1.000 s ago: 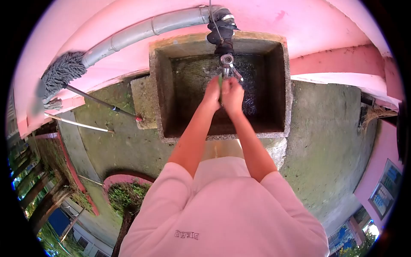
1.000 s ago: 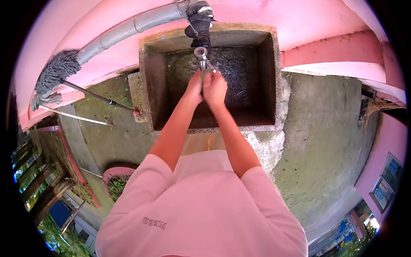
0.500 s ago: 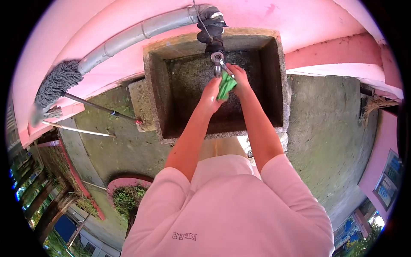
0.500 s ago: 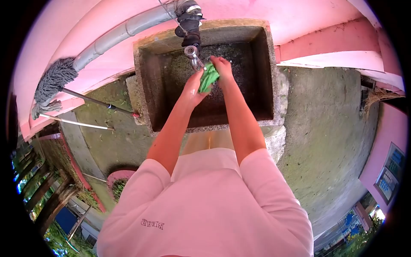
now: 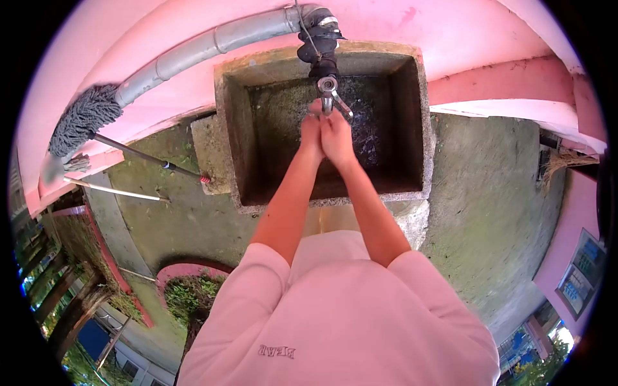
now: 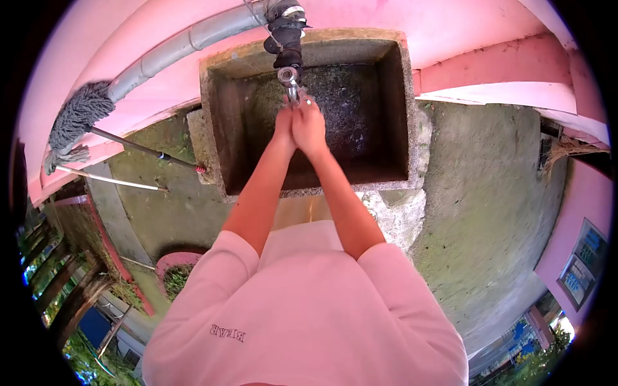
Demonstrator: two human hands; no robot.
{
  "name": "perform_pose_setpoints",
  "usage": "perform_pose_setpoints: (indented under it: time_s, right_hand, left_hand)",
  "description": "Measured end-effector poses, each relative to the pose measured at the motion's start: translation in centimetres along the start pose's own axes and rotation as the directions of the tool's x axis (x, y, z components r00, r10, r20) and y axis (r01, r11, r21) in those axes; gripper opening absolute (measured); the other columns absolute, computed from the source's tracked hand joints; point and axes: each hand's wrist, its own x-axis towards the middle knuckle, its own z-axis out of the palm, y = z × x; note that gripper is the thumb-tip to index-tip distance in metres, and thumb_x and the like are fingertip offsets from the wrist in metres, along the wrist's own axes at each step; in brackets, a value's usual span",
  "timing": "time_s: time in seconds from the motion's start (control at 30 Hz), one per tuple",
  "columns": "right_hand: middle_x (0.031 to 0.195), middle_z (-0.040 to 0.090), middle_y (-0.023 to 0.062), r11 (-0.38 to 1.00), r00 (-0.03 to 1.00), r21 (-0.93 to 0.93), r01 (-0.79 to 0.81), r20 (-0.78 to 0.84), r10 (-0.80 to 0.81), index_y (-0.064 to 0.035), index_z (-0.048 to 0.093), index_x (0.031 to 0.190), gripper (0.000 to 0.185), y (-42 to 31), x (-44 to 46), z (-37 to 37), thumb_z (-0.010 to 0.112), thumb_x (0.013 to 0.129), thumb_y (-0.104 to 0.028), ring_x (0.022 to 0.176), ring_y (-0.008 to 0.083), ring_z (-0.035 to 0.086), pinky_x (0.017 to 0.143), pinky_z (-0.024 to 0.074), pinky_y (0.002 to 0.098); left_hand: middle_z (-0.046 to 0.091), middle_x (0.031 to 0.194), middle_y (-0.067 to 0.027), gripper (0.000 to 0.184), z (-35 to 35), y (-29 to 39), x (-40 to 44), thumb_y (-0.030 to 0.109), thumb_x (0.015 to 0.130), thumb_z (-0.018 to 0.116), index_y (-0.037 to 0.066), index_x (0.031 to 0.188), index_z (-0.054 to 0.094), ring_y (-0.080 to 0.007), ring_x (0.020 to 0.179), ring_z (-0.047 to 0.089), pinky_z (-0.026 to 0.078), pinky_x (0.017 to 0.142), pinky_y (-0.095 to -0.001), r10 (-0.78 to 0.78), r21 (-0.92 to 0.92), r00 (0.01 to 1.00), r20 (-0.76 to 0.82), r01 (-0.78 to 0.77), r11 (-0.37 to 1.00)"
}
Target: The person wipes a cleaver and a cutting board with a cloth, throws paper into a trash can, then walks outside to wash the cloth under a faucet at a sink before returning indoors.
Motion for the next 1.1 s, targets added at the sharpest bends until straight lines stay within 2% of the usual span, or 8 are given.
perform_pose_setpoints:
  time_s: [0.03,0.1,0.17,0.23,0.37,0.5,0.97,1.1]
  right_hand:
    - [0.097,0.067,0.0157,0.963,0.970,-0.120,0.240,-0.010,-0.243,-0.0021,0.063,0.107,0.025,-0.8,-0.6,-0.2,0.045,0.091,-0.003,0.091,0.0187,0.063,0.084,0.0472,0.0316]
    - [0.107,0.063,0.0207,0.979,0.987,0.127,-0.157,-0.017,0.160,-0.0048,0.063,0.111,0.031,0.6,0.0,-1.2,0.047,0.085,0.001,0.094,0.0324,0.064,0.082,0.0492,0.0360]
    - [0.091,0.067,0.0174,0.987,0.979,0.052,-0.152,-0.126,0.157,-0.0043,0.064,0.099,0.023,4.7,1.9,-2.9,0.046,0.085,-0.002,0.085,0.0288,0.066,0.074,0.0506,0.0356]
    - [0.087,0.067,0.0170,0.950,0.970,-0.194,-0.245,-0.043,0.241,-0.0037,0.064,0.097,0.021,5.9,2.4,-5.4,0.047,0.085,-0.004,0.083,0.0298,0.066,0.074,0.0510,0.0362]
    - [0.084,0.064,0.0148,0.952,0.991,-0.296,-0.081,-0.121,0.047,-0.0041,0.064,0.093,0.013,3.7,1.3,-9.6,0.055,0.086,-0.005,0.078,0.0291,0.065,0.070,0.0509,0.0362]
    - [0.085,0.065,0.0154,0.986,0.997,-0.164,-0.014,-0.078,0.002,-0.0026,0.064,0.095,0.016,-3.9,1.2,-11.0,0.051,0.087,0.001,0.080,0.0291,0.065,0.072,0.0510,0.0352]
    - [0.098,0.062,0.0161,0.952,0.932,0.000,0.306,0.207,-0.299,0.0016,0.059,0.117,0.042,-13.8,-2.5,-9.4,0.040,0.081,0.015,0.102,0.0254,0.059,0.092,0.0434,0.0306]
    - [0.110,0.062,0.0041,0.886,0.969,0.424,-0.186,0.227,0.095,-0.0003,0.061,0.112,0.026,-8.6,-0.6,-10.2,0.043,0.096,-0.009,0.106,0.0164,0.055,0.096,0.0393,0.0296]
  left_hand:
    - [0.053,0.079,-0.0034,0.026,0.5,0.6,-0.6,0.032,0.096,0.039,0.010,0.091,0.052,-0.0120,0.060,0.051,0.037,0.042,-0.0297,0.000,-0.002,1.000,-0.002,0.000,1.000]
    - [0.056,0.076,0.0000,0.023,2.1,3.1,-3.0,0.037,0.094,0.048,0.014,0.095,0.053,-0.0110,0.059,0.053,0.038,0.044,-0.0273,-0.074,0.336,0.991,-0.111,0.107,0.936]
    - [0.058,0.083,0.0001,0.025,2.1,4.0,-4.1,0.036,0.092,0.054,0.012,0.100,0.053,-0.0094,0.068,0.055,0.040,0.047,-0.0294,-0.132,0.426,0.990,-0.040,0.137,0.894]
    - [0.058,0.089,-0.0021,0.033,2.3,4.5,-4.5,0.032,0.089,0.062,0.009,0.110,0.052,-0.0127,0.079,0.058,0.047,0.058,-0.0326,0.090,0.749,0.985,0.151,-0.173,0.640]
    - [0.056,0.108,-0.0215,0.043,1.3,5.4,-4.6,0.015,0.079,0.069,-0.002,0.113,0.049,-0.0352,0.099,0.057,0.046,0.081,-0.0407,0.363,0.821,0.798,0.481,-0.556,0.133]
    - [0.054,0.104,-0.0182,0.037,2.5,7.8,-6.3,-0.001,0.071,0.065,0.002,0.106,0.057,-0.0389,0.102,0.054,0.046,0.083,-0.0412,0.348,0.820,0.768,0.537,-0.572,-0.004]
    - [0.061,0.099,-0.0141,0.032,2.9,11.9,-12.2,-0.008,0.071,0.063,0.002,0.102,0.061,-0.0326,0.093,0.061,0.049,0.080,-0.0368,0.426,0.801,0.726,0.540,-0.598,0.003]
    - [0.064,0.099,-0.0095,0.032,1.5,13.0,-13.6,-0.005,0.074,0.067,0.002,0.104,0.061,-0.0175,0.091,0.063,0.049,0.079,-0.0302,0.305,0.822,0.821,0.483,-0.545,0.163]
